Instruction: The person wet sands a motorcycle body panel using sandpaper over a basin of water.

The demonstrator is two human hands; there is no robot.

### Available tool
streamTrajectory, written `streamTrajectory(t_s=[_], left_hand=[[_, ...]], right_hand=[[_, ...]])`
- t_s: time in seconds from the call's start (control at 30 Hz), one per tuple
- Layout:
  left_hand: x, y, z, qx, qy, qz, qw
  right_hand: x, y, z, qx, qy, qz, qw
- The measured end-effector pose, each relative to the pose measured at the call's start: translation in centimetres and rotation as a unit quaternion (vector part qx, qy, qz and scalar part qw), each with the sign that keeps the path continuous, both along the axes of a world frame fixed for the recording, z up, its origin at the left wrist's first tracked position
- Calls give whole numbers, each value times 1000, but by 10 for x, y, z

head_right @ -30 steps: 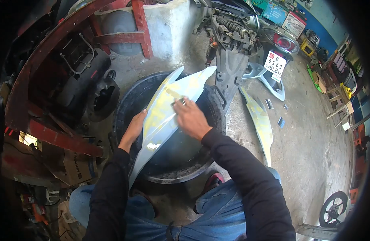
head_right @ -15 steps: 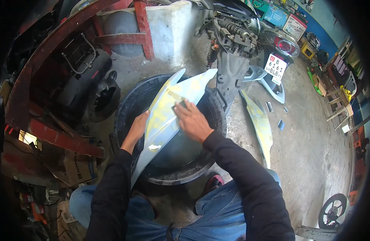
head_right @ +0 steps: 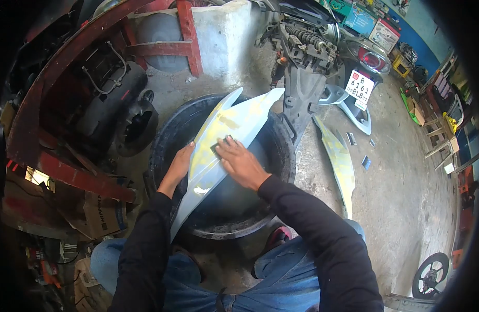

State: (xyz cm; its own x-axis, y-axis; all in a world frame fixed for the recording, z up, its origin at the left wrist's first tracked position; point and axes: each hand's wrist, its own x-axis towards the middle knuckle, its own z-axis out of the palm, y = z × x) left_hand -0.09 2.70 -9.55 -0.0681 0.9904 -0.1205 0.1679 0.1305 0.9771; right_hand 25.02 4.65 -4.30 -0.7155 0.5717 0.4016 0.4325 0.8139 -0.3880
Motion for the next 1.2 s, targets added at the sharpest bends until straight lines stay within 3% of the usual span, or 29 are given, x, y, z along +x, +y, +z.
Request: streamTrajectory(t_s=[0.1,0.17,0.27,0.4,0.53,0.67,0.73,0.77,0.8,0.87,0.9,0.93,1.0,1.07,1.1,1.13,1.2], left_hand=[[3,-2,0,-8,52,26,998],[5,-6,6,36,56,19,998],[3,-5,7,6,37,12,999],[6,-6,1,34,69,28,997],[6,-5,9,4,47,15,999],[7,-7,16,-4,102,23,994],[3,-5,6,-11,80,18,997],[0,-3,3,-16,58,12,998],[1,-3,5,-15,61,12,998],[2,-3,6,-15,70,20,997],[5,-4,10,-14,70,23,997],[8,-7,14,-6,86,28,996],[5,-9,18,1,104,38,994],[2,-7,11,-22,70,24,997],[3,-6,11,-23,68,24,997],[3,-5,11,-23,84,19,996],[3,-7,10,-22,99,17,995]], right_hand=[[9,40,-3,65,-2,-99,993],[6,28,-14,55,-3,-58,997],[-1,5,-4,33,-9,-18,999],[2,31,-5,21,-13,-122,992],[-9,1,6,77,-7,-5,997],[8,59,-9,61,-5,-143,988],[-1,28,5,-2,-15,-66,998],[-7,10,3,108,-24,7,994],[-9,0,11,111,-23,36,993],[-4,32,8,34,13,15,999],[-4,48,12,10,-6,-58,998],[-9,54,10,65,7,-110,992],[-17,33,4,25,-18,-48,998],[-17,7,11,80,-55,92,991],[-10,20,12,69,-45,104,991],[-8,38,13,-30,-13,64,997],[-10,61,8,59,3,-83,995]])
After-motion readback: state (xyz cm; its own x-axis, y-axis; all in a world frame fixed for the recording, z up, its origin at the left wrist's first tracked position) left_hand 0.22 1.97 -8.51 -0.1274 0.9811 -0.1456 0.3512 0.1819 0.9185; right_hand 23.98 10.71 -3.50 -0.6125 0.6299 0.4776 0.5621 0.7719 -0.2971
